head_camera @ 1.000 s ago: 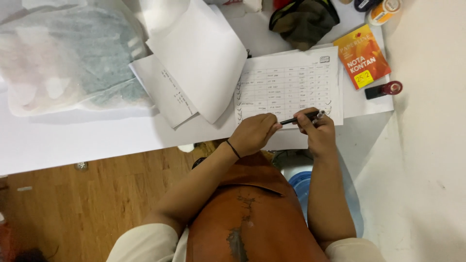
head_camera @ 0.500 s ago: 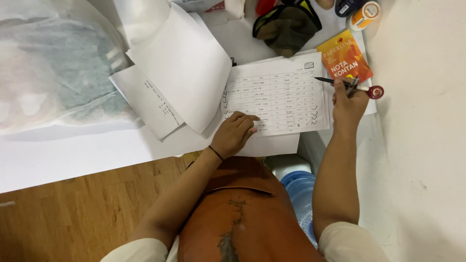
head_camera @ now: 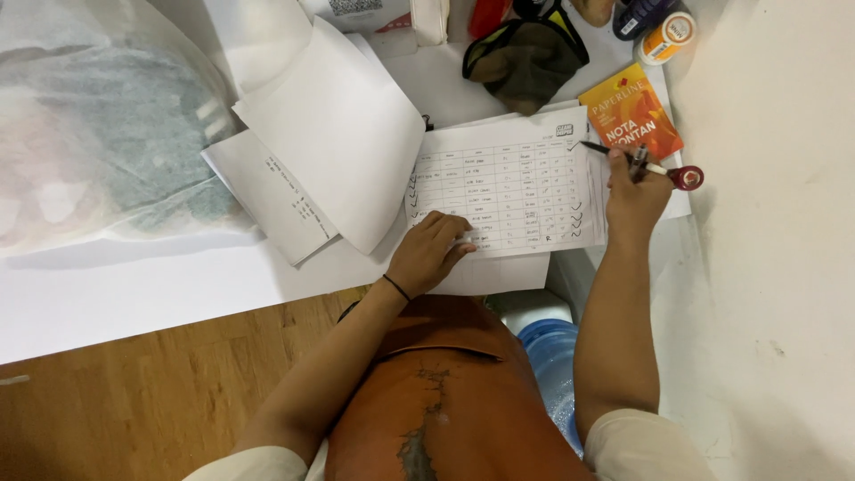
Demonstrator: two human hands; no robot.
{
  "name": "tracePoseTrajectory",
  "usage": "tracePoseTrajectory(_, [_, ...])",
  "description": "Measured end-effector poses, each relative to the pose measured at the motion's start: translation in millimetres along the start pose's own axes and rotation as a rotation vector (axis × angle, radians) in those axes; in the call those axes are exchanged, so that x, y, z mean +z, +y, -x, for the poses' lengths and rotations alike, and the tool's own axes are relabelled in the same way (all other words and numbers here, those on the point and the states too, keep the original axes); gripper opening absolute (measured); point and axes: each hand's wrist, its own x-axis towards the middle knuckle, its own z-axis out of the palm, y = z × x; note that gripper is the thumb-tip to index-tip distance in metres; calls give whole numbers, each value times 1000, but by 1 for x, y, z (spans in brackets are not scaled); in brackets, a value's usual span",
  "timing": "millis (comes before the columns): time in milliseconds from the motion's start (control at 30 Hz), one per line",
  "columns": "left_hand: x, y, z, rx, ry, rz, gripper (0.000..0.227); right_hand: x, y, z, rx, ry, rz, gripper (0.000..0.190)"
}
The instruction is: The person is inspecting shoes in bags and recording information on a paper report at a service counter.
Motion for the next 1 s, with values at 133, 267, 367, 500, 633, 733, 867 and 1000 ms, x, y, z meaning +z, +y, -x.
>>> tracePoseTrajectory(133, [12,-10,10,-83,6,57,22,-5,-40,26,86,-2,-193,6])
tracePoseTrajectory(267, [23,-18,16,-256,75,184,21,-1,-12,51,154,-96,-372,15])
tracePoseTrajectory(367, [25,-24,18,-297,106,196,22,3,-18,86,157,-269,-372,12])
tracePoseTrajectory(500, [29,-27,21,-259,154,196,23,15,-34,117,61,-475,-357,16])
tracePoseTrajectory(633, [20,-19,17,-288,99,269,22,26,-44,122,-2,-497,-375,11])
tracePoseTrajectory(733, [20,-19,16,-281,108,247,22,25,-57,124,-25,-500,-339,10])
tracePoseTrajectory(867, [22,-19,15,-280,63,225,23,26,-65,129,-64,-552,-224,10])
tracePoseTrajectory(1000, [22,-24,16,-204,12,202,22,33,-90,139,-28,-585,-178,12])
